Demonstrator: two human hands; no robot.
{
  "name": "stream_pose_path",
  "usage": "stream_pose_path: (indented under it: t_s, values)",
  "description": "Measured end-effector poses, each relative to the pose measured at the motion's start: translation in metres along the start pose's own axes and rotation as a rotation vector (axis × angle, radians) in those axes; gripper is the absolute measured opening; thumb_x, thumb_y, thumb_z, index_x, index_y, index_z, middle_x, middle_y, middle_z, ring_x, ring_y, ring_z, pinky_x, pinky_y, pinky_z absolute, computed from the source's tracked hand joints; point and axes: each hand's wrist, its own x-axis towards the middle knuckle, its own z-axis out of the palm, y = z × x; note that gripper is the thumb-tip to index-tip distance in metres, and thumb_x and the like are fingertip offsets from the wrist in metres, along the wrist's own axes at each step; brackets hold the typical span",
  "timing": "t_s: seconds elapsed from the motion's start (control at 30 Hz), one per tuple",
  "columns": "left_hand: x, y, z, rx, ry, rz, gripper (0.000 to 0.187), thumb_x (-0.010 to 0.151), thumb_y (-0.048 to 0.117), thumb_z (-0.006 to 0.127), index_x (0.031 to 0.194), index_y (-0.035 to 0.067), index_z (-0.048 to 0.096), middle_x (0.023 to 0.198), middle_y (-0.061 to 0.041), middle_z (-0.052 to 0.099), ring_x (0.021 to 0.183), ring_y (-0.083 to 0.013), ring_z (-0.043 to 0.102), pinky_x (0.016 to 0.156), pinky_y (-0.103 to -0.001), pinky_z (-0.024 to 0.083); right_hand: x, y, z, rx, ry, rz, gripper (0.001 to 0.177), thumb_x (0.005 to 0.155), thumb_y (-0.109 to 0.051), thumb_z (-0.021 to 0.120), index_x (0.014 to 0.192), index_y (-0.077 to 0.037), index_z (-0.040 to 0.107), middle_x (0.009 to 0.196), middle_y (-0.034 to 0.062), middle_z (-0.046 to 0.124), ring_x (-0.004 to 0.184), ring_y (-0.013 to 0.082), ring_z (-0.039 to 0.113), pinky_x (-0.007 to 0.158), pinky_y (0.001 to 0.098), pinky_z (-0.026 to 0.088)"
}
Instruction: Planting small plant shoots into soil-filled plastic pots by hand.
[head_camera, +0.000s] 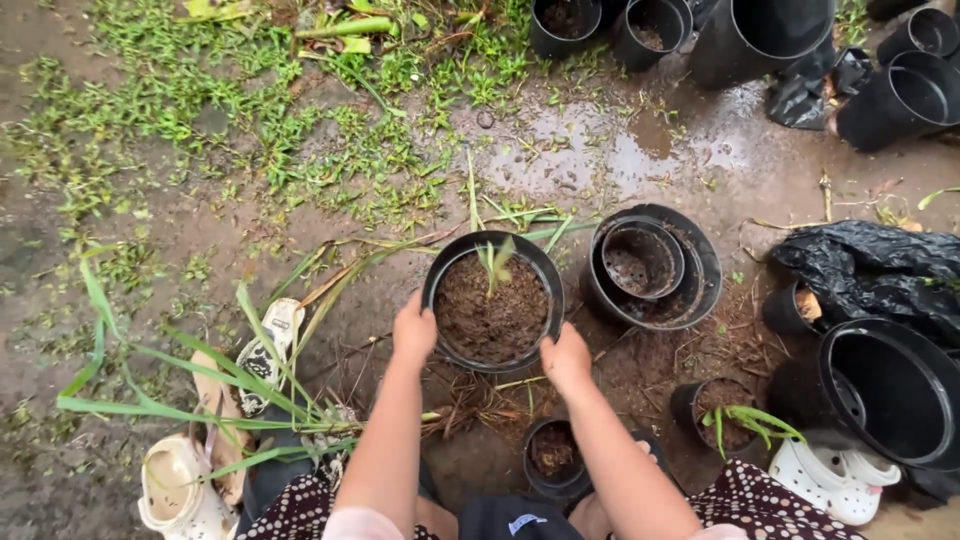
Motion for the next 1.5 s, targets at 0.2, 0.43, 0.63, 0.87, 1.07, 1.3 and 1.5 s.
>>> stream_pose_path:
  t_s: [0.2, 0.43, 0.63, 0.87, 1.07, 1.3, 1.5]
  values:
    - [-0.119, 0.019, 0.024, -0.443, 0.261, -0.067, 0.055, 0.099, -0.003, 0.05, 0.154, -0.002, 0.043, 0.15, -0.03, 0.049, 0.144, -0.0378, 0.041, 0.119, -0.05, 0.037, 0.019, -0.045, -0.059, -0.25, -0.045, -0.317, 0.031, 0.094, -0.021, 0.057, 0.117, -0.004, 0.068, 0.104, 0.0272, 0.075, 0.107, 0.0442, 0.071, 0.092, 0.0539, 0.056]
    - [-0.118, -0.014, 0.048, -0.422, 0.063, -0.256, 0.083, 0.103, 0.019, 0.061, 0.167, 0.012, 0.009, 0.168, -0.022, 0.021, 0.155, -0.033, 0.021, 0.125, -0.049, 0.026, 0.043, -0.051, -0.052, -0.297, -0.052, -0.382, 0.047, 0.098, -0.022, 0.055, 0.142, -0.005, 0.06, 0.12, 0.0284, 0.072, 0.116, 0.0412, 0.068, 0.101, 0.0515, 0.053]
    - [-0.111, 0.021, 0.015, 0.214, 0.618, 0.606, 0.053, 0.07, 0.001, 0.087, 0.121, 0.0, 0.072, 0.128, -0.025, 0.065, 0.116, -0.0392, 0.066, 0.097, -0.05, 0.056, -0.004, -0.065, -0.038, -0.33, 0.37, -0.456, 0.027, 0.083, -0.024, 0.075, 0.108, -0.013, 0.074, 0.098, 0.0132, 0.067, 0.099, 0.0364, 0.068, 0.08, 0.045, 0.06]
    - [-0.055, 0.011, 0.053, 0.674, -0.128, 0.417, 0.048, 0.085, 0.019, 0.079, 0.13, 0.01, 0.062, 0.126, -0.013, 0.062, 0.113, -0.0316, 0.065, 0.084, -0.039, 0.065, -0.032, -0.082, 0.006, -0.385, -0.182, -0.438, 0.036, 0.089, -0.012, 0.065, 0.124, -0.005, 0.059, 0.11, 0.0237, 0.068, 0.1, 0.0436, 0.072, 0.084, 0.0528, 0.061]
    - [-0.033, 0.009, 0.059, 0.677, -0.101, 0.28, 0.03, 0.094, 0.008, 0.065, 0.124, 0.006, 0.06, 0.122, -0.017, 0.057, 0.098, -0.0301, 0.071, 0.078, -0.039, 0.067, -0.035, -0.099, -0.009, -0.273, -0.21, -0.525, 0.03, 0.09, -0.007, 0.066, 0.12, 0.0, 0.06, 0.12, 0.0287, 0.064, 0.108, 0.0452, 0.069, 0.089, 0.053, 0.059]
    - [-0.037, 0.035, 0.036, 0.641, -0.062, 0.208, 0.058, 0.087, 0.019, 0.08, 0.134, 0.0, 0.051, 0.139, -0.023, 0.045, 0.124, -0.0395, 0.058, 0.096, -0.044, 0.062, 0.004, -0.077, -0.009, -0.272, 0.008, -0.462, 0.03, 0.087, -0.032, 0.069, 0.114, -0.018, 0.071, 0.11, 0.0118, 0.065, 0.105, 0.0364, 0.069, 0.086, 0.05, 0.059]
    - [-0.013, 0.027, 0.043, 0.62, -0.172, 0.218, 0.073, 0.09, 0.017, 0.077, 0.155, 0.011, 0.045, 0.16, -0.022, 0.036, 0.137, -0.0396, 0.048, 0.103, -0.048, 0.057, 0.019, -0.081, 0.021, -0.31, 0.111, -0.611, 0.026, 0.083, -0.014, 0.069, 0.107, -0.006, 0.074, 0.103, 0.0195, 0.062, 0.096, 0.0419, 0.069, 0.08, 0.0478, 0.062]
